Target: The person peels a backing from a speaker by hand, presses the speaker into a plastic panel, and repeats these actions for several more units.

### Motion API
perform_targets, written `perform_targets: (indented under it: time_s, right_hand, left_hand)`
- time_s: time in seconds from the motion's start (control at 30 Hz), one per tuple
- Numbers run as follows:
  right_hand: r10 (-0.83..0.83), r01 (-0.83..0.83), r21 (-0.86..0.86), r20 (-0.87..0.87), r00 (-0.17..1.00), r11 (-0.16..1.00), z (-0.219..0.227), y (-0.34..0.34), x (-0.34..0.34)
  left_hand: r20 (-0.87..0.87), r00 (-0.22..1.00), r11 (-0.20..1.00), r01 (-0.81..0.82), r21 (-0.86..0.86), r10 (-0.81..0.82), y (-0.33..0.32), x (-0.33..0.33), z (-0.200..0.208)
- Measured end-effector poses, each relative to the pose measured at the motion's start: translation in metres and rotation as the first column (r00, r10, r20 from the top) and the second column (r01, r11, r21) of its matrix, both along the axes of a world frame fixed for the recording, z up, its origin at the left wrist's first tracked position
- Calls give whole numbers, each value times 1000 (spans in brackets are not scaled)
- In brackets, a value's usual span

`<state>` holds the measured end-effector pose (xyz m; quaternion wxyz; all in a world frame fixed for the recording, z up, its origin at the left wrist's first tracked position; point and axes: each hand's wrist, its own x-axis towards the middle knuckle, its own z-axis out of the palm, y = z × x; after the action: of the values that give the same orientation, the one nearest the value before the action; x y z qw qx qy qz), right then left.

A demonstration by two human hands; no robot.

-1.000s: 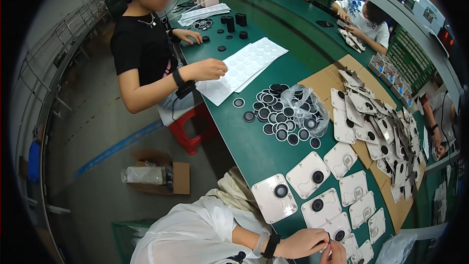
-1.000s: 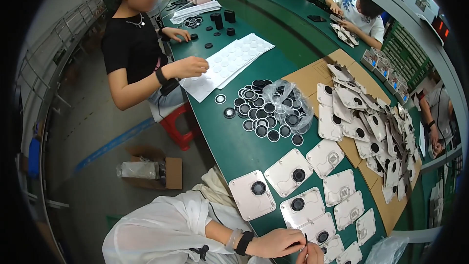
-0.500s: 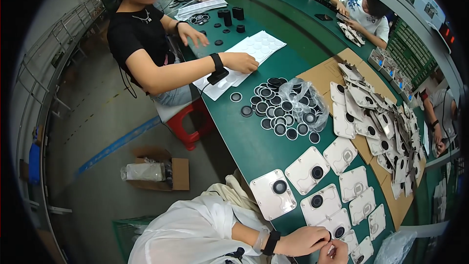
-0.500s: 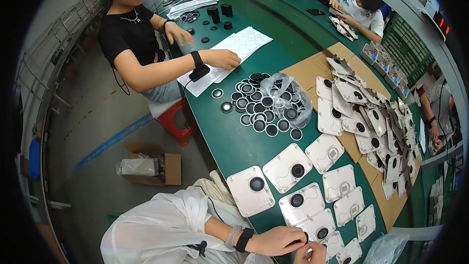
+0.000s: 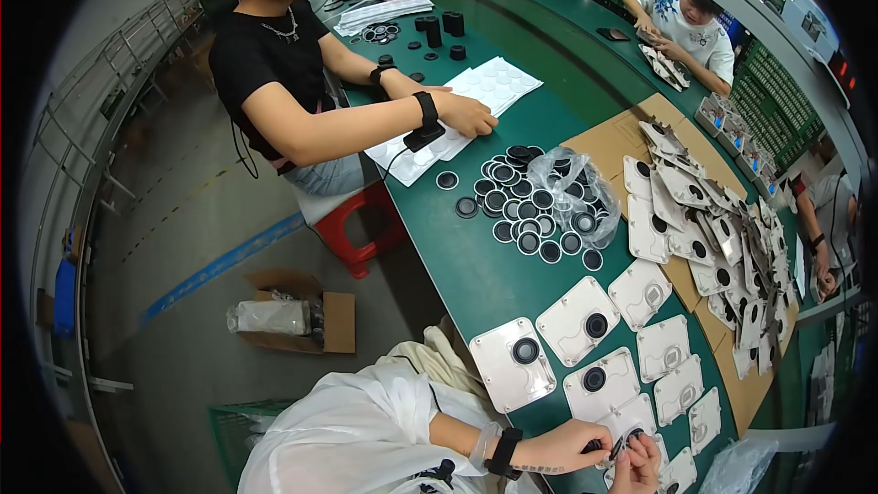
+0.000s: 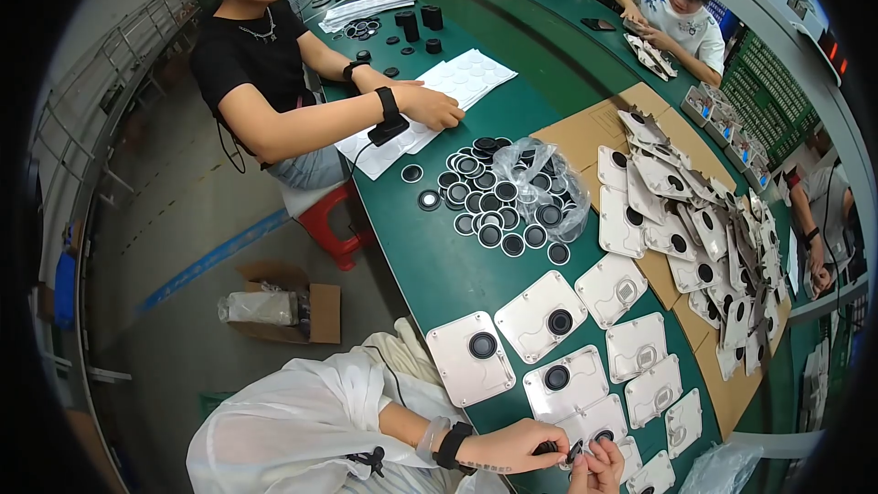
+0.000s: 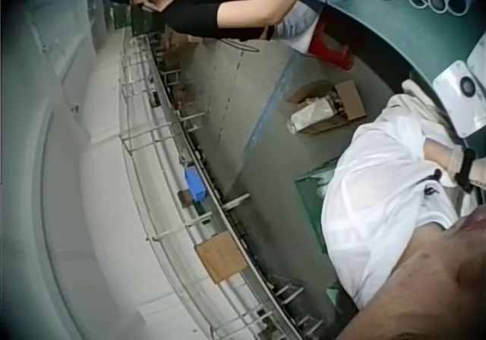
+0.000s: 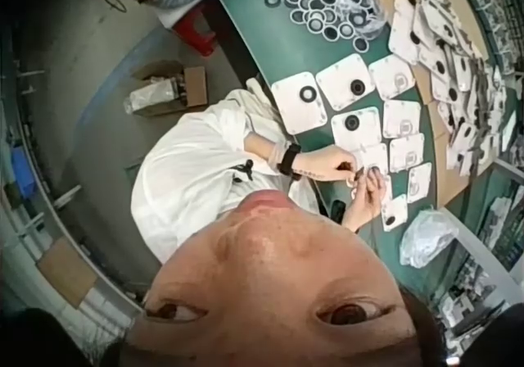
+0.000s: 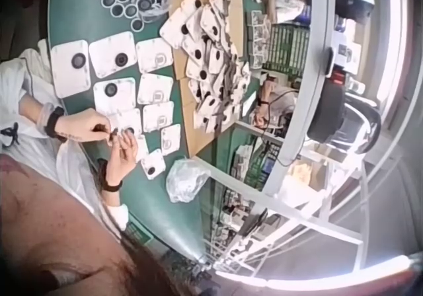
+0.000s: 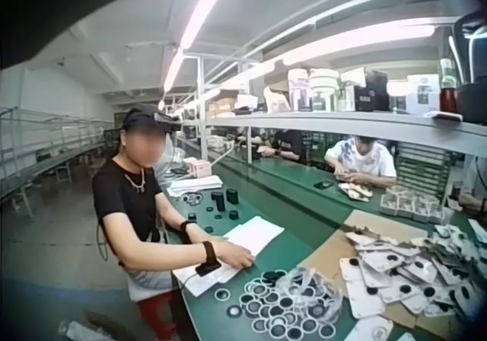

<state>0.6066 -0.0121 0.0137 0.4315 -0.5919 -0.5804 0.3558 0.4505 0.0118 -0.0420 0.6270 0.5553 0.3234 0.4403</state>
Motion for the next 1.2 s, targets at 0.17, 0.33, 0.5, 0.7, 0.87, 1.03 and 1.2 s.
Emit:
perform_targets:
  time_s: [0.17,0.33,0.5,0.7,0.87,1.03,1.2]
  right_hand:
    - [-30,21,-88,-97,995,996,4,0,0]
    - [-8,-85,-228,-378,926,970,2,0,10]
    - [198,-415,-110,-751,630,903,12,5,25]
    - [-73,-324,-84,-996,46,942,3,7,55]
    - [131,-150,9,-540,831,989,5,12,35]
    - [389,-474,131,406,827,871,-1,10,20]
    - [327,-444,152,481,814,883,8,10,-8]
  left_hand:
    - [38,986,953,165,-255,-161,5,-7,6]
    - [120,948,827,316,-465,-294,9,-7,-1]
    - [264,878,686,477,-549,-400,12,-5,-13]
    - [492,809,570,580,-581,-322,14,-17,-2]
    - [411,902,650,393,-651,-134,20,-31,29]
    - [481,876,633,397,-665,-45,13,-46,30]
    - [548,833,612,471,-635,-73,14,-56,19]
